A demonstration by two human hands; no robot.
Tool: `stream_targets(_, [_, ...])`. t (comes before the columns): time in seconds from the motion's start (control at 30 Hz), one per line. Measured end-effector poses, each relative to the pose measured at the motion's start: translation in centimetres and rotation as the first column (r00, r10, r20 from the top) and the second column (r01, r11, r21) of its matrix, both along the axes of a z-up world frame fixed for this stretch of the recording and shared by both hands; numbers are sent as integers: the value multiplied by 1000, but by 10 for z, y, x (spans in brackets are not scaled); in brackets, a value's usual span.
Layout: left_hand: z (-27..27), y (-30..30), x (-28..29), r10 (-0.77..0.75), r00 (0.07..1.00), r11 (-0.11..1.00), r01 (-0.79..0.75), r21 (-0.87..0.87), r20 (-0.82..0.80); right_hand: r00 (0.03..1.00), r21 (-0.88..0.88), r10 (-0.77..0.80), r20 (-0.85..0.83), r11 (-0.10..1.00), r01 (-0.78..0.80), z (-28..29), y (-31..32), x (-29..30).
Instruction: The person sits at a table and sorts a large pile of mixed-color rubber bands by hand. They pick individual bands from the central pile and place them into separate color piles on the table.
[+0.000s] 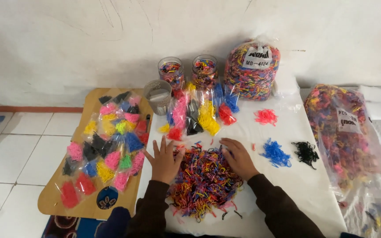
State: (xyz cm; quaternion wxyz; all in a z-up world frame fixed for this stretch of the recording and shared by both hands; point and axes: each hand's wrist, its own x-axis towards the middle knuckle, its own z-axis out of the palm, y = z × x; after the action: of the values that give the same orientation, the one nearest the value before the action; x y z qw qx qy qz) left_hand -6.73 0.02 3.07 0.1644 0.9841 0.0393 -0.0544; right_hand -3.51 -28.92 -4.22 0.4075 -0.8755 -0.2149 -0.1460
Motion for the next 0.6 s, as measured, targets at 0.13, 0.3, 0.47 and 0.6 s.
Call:
stream_targets(0.13, [-47,8,-3,25,990,999,-20,-36,141,991,-124,132,6,984,-131,23,23,5])
stream_targets(0.3, [-77,37,-28,112,884,970,-196,142,453,974,-107,173,-146,976,-189,27,32,1])
stream_targets(0.47, [-71,25,-33,189,972,982,-191,4,137,988,9,-152,-18,988,152,16,3,-19])
stream_targets(0.6, [-68,8,-37,113,993,991,-109,-78,40,919,-86,-382,-103,923,374,-6,-24,-17])
